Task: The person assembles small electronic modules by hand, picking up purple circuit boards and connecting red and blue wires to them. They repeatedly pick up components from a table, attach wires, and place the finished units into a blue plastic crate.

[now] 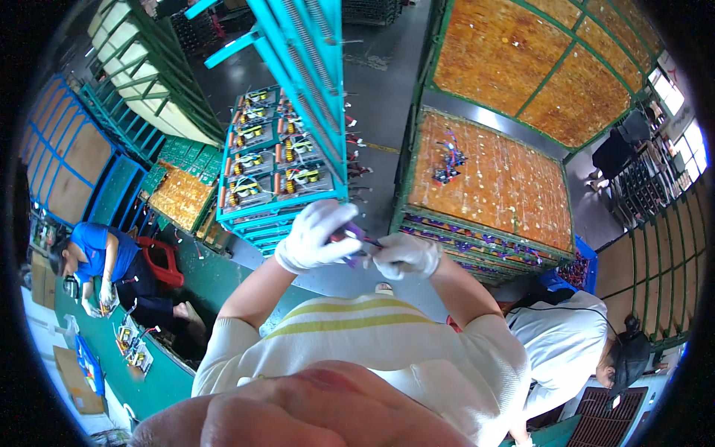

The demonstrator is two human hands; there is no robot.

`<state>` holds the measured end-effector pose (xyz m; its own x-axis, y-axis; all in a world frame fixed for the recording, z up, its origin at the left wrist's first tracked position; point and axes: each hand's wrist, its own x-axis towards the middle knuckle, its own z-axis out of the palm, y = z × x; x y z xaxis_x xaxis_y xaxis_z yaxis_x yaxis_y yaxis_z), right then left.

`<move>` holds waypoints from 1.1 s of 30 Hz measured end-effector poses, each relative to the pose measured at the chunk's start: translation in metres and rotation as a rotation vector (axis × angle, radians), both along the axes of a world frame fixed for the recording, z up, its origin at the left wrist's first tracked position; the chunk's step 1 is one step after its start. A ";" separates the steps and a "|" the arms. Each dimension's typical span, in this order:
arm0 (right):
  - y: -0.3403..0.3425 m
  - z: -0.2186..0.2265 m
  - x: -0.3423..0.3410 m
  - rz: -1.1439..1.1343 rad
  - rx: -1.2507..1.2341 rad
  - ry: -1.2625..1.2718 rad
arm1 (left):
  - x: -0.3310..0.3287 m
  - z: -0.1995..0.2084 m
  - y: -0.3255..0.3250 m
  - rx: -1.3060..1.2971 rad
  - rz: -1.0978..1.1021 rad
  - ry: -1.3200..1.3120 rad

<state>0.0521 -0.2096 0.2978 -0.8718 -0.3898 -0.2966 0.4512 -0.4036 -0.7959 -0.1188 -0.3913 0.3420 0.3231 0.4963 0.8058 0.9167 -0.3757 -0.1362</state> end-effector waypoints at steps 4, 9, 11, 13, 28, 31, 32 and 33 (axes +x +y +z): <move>-0.063 -0.016 -0.041 0.144 -0.199 0.027 | -0.008 0.003 -0.084 -0.319 0.248 -0.537; -0.101 -0.052 -0.096 -0.069 1.303 0.848 | -0.042 -0.040 -0.148 -1.010 -0.126 -1.958; -0.145 0.014 -0.104 -0.096 2.111 1.083 | -0.061 -0.108 -0.164 -1.118 -0.771 -2.679; -0.176 0.030 -0.103 -0.359 2.152 1.336 | -0.033 -0.099 -0.171 -1.087 -1.070 -2.521; -0.222 -0.009 -0.114 -0.355 0.804 0.126 | -0.079 -0.074 -0.214 -0.012 -0.005 -1.674; -0.206 0.003 -0.129 -0.593 1.267 0.599 | -0.057 -0.046 -0.231 -0.139 -0.209 -2.024; -0.205 0.004 -0.133 -0.845 1.377 0.965 | -0.060 -0.046 -0.236 -0.174 -0.342 -2.123; -0.212 0.023 -0.131 -0.937 1.501 0.994 | -0.066 -0.061 -0.236 -0.267 -0.543 -2.242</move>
